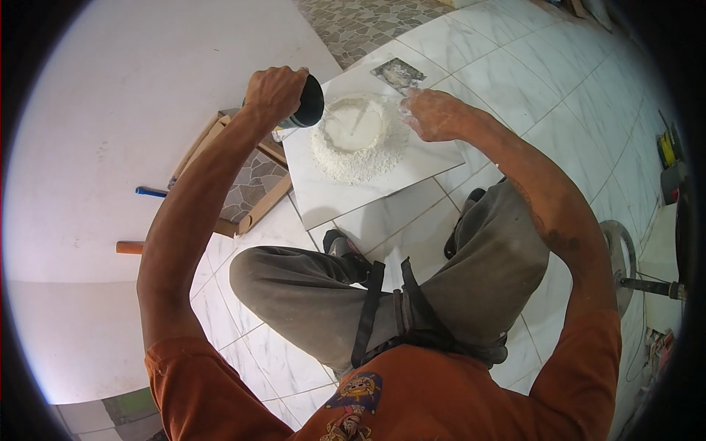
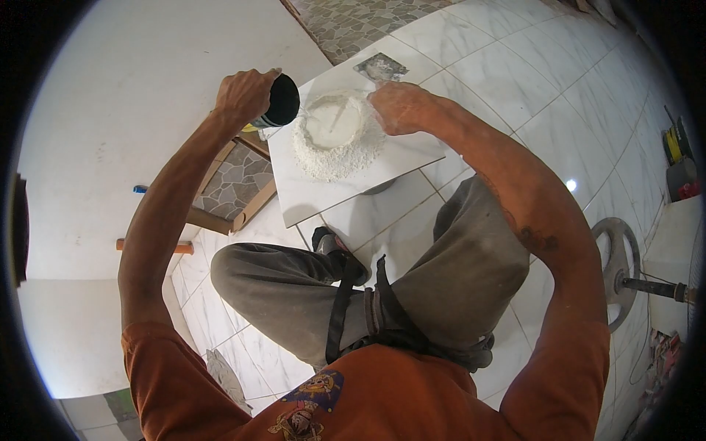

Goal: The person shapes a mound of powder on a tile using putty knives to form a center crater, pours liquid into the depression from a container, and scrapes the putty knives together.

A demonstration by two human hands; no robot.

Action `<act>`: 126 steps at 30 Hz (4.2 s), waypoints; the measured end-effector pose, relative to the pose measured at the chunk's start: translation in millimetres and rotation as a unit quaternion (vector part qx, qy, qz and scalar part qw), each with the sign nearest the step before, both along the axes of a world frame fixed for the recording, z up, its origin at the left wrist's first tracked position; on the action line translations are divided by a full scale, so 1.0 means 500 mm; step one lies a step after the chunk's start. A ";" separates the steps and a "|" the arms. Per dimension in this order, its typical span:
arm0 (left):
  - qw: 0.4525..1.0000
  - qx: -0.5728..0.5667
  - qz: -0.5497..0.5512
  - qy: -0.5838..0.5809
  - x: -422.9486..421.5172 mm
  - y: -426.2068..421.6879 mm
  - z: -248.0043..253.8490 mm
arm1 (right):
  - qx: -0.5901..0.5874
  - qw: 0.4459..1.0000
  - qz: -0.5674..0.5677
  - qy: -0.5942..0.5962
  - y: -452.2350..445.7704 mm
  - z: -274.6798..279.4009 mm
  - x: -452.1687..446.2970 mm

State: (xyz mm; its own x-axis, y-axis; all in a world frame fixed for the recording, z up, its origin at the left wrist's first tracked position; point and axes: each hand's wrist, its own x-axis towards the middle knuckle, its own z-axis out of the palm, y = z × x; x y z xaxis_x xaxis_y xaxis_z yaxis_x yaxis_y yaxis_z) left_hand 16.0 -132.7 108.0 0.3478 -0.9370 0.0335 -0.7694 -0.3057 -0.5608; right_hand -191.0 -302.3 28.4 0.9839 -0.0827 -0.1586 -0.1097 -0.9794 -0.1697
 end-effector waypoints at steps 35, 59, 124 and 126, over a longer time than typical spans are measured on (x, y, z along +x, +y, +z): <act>0.973 0.074 -0.137 -0.169 -0.057 -0.043 -0.008 | 0.011 0.999 0.018 -0.043 -0.004 -0.020 0.005; 0.960 -0.189 0.164 0.126 0.064 0.109 0.035 | 0.033 0.991 0.008 -0.130 -0.027 -0.045 -0.004; 0.236 -0.586 0.504 0.590 0.134 0.854 -0.551 | -0.024 0.981 -0.162 -0.103 -0.258 -0.120 0.119; 0.306 -0.572 0.446 0.616 0.152 0.794 -0.425 | -0.006 0.969 -0.236 -0.071 -0.282 -0.113 0.146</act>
